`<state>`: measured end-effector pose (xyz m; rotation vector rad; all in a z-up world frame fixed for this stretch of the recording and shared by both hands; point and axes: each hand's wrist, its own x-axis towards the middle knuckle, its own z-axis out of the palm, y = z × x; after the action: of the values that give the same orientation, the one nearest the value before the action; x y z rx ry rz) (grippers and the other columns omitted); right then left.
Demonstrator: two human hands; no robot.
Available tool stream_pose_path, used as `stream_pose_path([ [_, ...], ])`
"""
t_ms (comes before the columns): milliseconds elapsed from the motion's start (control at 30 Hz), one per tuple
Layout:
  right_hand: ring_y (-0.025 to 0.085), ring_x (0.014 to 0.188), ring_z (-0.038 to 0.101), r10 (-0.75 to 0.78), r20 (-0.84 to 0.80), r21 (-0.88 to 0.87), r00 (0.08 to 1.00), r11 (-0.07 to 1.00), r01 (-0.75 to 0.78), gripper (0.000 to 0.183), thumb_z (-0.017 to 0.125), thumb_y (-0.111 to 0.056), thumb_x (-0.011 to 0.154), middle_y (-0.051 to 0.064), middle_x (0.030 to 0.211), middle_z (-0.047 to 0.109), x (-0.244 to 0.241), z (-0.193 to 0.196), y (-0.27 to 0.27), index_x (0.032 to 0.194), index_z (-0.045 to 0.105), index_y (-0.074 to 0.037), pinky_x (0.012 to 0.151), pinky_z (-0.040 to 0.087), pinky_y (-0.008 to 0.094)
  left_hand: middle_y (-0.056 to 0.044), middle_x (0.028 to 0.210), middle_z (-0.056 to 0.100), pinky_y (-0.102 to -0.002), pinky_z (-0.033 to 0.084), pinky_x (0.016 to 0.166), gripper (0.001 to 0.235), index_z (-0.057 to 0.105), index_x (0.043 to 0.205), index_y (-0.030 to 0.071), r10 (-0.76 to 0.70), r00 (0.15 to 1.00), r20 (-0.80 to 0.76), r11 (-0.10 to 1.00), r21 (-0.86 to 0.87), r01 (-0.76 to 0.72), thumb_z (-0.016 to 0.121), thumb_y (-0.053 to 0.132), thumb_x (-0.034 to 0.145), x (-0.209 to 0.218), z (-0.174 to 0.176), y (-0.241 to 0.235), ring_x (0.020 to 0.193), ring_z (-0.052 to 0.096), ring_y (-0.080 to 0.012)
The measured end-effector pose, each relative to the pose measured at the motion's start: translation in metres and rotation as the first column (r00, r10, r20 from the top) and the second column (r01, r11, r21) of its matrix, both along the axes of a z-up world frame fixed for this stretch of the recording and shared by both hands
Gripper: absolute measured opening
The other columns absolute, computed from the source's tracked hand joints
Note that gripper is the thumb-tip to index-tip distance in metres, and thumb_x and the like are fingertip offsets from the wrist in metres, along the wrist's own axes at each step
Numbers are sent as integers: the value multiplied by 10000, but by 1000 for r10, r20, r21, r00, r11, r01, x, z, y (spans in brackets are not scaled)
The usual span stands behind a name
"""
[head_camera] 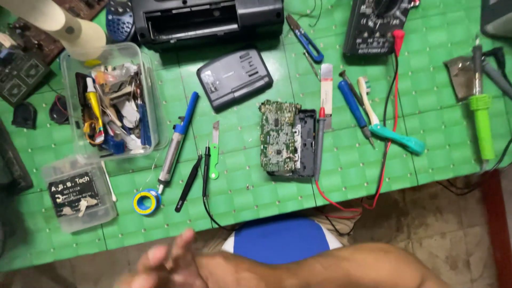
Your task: Repairing an electronic circuit board by testing components with a multimeter and cleaning with a brush
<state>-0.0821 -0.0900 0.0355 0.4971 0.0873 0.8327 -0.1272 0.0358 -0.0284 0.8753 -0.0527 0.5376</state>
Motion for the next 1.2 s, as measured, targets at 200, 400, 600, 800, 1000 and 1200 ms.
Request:
stream_pose_path([
  [200,222,1576,316,46,412,-245,910,968,62,392,718,-289,1012,-142,1244,351,55,72,-12,1175,369,-359,1284,282,164,-269,1271,543,-765,650,842,725,441,1644,238,112,960,257,983,114,-145,715,195,974,62,54,-45,1058,649,-521],
  [400,88,1172,462,558,615,-770,557,277,574,421,746,-354,828,-49,1080,389,78,72,-15,1114,483,-189,1043,409,278,-266,1157,596,-594,437,998,802,637,1365,40,-180,965,189,978,-69,196,270,680,1050,97,120,-50,1028,559,-413],
  [600,182,1183,415,614,731,-561,297,292,775,642,605,-518,954,21,1131,378,63,46,-30,1371,427,-63,1068,375,328,-247,1052,570,-511,462,934,851,570,1351,-10,-378,895,238,898,-139,417,264,706,1007,103,129,-42,949,548,-368],
  [800,215,1268,500,491,699,-642,519,113,758,674,586,-614,911,83,1260,474,68,56,-14,1288,497,-62,1125,444,364,-302,997,609,-495,506,864,637,600,1162,-64,-146,979,139,987,-50,154,343,514,1083,108,118,-57,906,584,-392],
  [1000,173,788,761,603,685,-443,410,-102,891,200,646,-234,1003,76,966,781,44,55,-90,1045,721,-54,728,608,279,-171,986,628,-352,649,766,424,518,1206,86,101,987,127,790,593,-157,548,495,1099,97,59,3,869,669,-299],
  [1200,92,699,701,513,258,1,819,-848,531,186,699,-206,948,2,865,787,44,37,-188,1094,770,-115,626,522,257,-121,1014,706,-386,508,784,194,718,1122,-1,-148,989,0,-131,991,-20,736,70,942,132,63,33,835,648,-258],
])
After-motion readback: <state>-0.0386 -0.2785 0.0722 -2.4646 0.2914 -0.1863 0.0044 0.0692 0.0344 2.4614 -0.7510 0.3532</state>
